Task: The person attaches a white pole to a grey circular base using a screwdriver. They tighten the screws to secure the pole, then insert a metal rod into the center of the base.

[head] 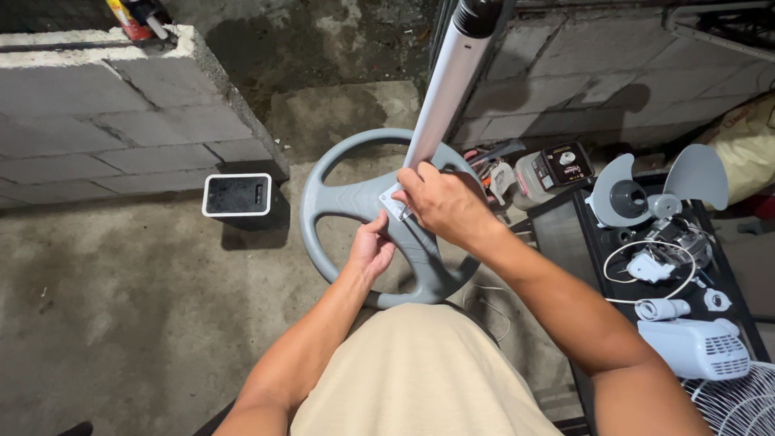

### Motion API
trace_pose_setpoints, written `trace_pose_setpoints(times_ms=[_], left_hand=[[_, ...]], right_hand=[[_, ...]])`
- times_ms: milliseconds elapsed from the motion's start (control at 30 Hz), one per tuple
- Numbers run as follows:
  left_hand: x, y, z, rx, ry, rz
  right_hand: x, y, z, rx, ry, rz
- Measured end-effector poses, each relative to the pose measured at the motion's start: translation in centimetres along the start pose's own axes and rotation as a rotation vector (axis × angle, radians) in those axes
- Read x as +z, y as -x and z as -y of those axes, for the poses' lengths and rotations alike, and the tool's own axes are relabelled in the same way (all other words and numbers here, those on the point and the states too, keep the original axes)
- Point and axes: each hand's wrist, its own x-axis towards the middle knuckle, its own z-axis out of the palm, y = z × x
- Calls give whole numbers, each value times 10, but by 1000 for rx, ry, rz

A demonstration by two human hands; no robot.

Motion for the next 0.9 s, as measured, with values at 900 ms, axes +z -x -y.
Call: trace_pose_setpoints(times_ms=[900], left_hand=[[-3, -8, -2, 48, 28, -24]], right_hand=[[-7, -7, -10, -244, -151, -124]])
